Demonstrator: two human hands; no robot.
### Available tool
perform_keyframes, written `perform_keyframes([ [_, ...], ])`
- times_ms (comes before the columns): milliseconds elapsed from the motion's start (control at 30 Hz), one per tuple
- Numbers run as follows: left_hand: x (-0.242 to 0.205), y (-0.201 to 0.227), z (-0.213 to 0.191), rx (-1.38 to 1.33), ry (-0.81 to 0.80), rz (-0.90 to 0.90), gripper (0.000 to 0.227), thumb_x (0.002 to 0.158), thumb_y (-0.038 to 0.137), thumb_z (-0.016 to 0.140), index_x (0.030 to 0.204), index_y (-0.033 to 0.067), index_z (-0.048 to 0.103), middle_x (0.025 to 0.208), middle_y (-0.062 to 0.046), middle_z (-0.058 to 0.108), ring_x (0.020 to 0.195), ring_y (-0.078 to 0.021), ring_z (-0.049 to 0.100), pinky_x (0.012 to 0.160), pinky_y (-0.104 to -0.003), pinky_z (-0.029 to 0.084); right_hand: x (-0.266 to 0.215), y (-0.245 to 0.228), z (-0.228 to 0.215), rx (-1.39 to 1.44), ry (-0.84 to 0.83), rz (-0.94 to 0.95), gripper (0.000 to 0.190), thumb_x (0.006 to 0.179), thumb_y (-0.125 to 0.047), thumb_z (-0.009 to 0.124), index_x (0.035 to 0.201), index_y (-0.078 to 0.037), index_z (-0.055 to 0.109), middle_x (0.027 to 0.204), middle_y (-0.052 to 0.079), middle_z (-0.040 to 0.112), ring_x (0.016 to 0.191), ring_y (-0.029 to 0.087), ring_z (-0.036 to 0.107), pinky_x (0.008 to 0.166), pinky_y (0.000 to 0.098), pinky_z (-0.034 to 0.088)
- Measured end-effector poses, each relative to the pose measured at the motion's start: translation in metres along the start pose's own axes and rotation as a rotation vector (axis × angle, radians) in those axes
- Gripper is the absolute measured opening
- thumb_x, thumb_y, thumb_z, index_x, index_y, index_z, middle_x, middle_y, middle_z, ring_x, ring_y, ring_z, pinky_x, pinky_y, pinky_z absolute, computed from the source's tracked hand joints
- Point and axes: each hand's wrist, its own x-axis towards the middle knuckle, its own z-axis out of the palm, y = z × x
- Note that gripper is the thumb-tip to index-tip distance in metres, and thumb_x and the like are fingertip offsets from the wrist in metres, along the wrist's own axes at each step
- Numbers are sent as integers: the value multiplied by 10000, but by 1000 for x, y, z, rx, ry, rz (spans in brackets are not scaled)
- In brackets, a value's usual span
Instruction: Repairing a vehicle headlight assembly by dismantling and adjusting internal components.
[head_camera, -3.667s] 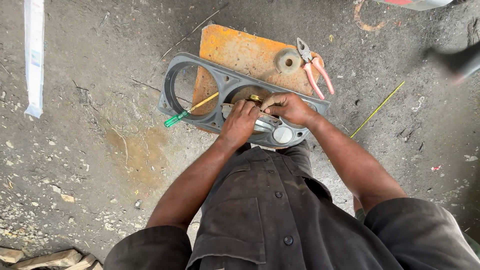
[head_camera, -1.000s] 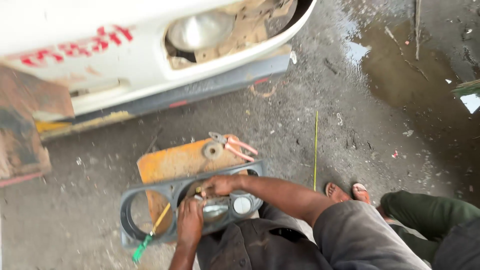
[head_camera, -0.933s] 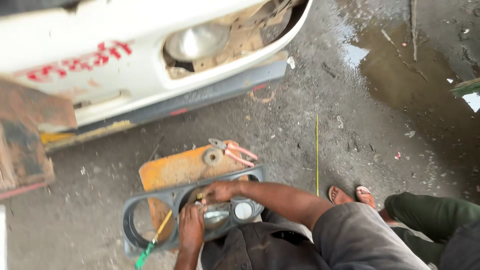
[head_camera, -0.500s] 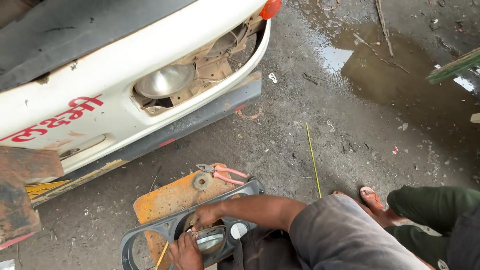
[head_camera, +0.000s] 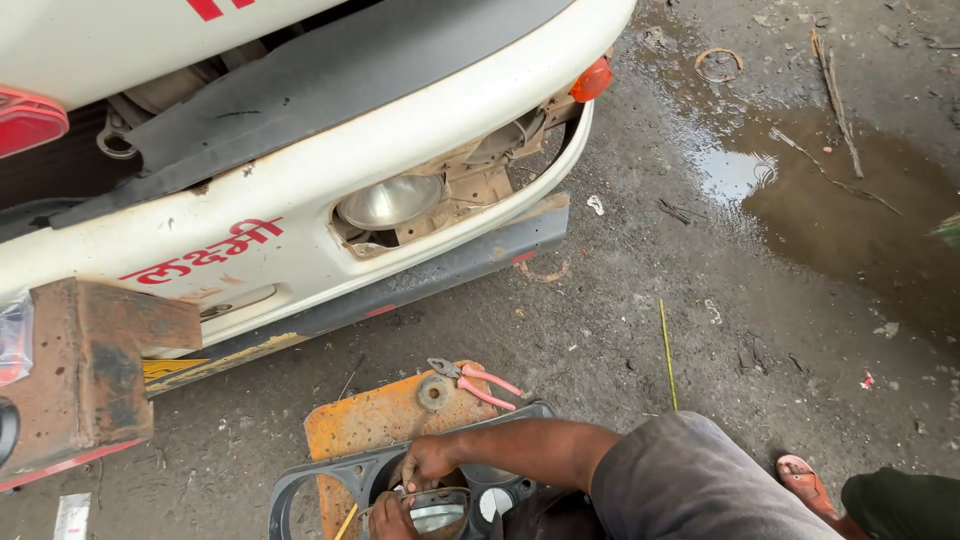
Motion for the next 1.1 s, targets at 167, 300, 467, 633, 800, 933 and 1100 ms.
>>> perform_keyframes([
  [167, 6, -31, 30, -152, 89, 164, 319, 681, 175, 834, 948, 62, 698, 986, -143, 679, 897, -334, 706, 815, -463, 572, 8, -5, 3, -403, 26, -89, 312, 964, -336, 701, 1074, -57, 785, 995, 134, 771, 922, 262, 713, 808, 408, 555],
  [300, 3, -7, 48, -221, 75, 190, 325, 678, 172, 834, 944, 53, 691, 982, -154, 679, 873, -347, 708, 785, -467, 575, 18, 14, 6, -522, 13, -178, 370, 997, -394, 617, 1109, -68, 753, 1146, 152, 743, 1100, 325, 674, 944, 438, 509],
  [467, -7, -21, 33, -234, 86, 182, 332, 673, 168, 835, 938, 42, 681, 977, -167, 680, 843, -364, 710, 749, -472, 579, 9, 2, 10, -478, -10, -247, 394, 1004, -391, 590, 1218, -82, 709, 1249, 157, 685, 1175, 335, 631, 999, 439, 485],
  [633, -2, -37, 34, -256, 66, 120, 305, 688, 136, 815, 945, 32, 686, 984, -181, 685, 897, -369, 703, 803, -477, 575, -21, -26, -3, -130, -87, 9, 295, 1003, -283, 607, 1199, -72, 670, 1166, 133, 701, 1073, 248, 684, 903, 389, 550],
  [800, -1, -12, 4, -27, -118, -29, 347, 808, 298, 773, 1071, 117, 638, 1195, -119, 622, 1104, -356, 619, 892, -473, 516, 0, -3, -3, -369, -75, -191, 249, 982, -266, 633, 1099, -52, 683, 1162, 129, 710, 1080, 268, 667, 911, 405, 515],
  [933, 8, -6, -10, -43, -210, -47, 351, 850, 327, 761, 1094, 116, 621, 1219, -112, 611, 1136, -362, 608, 905, -479, 509, 12, 3, 2, -519, -50, -315, 282, 1004, -261, 606, 1180, -46, 658, 1339, 198, 646, 1253, 369, 596, 1024, 469, 470],
  [1100, -13, -1, 11, -90, -150, 10, 339, 847, 306, 715, 1104, 105, 625, 1207, -112, 627, 1124, -333, 632, 911, -449, 537, -33, -23, 9, -612, 14, -233, 278, 1004, -263, 564, 1108, -14, 632, 1173, 231, 652, 1118, 420, 621, 948, 508, 484],
])
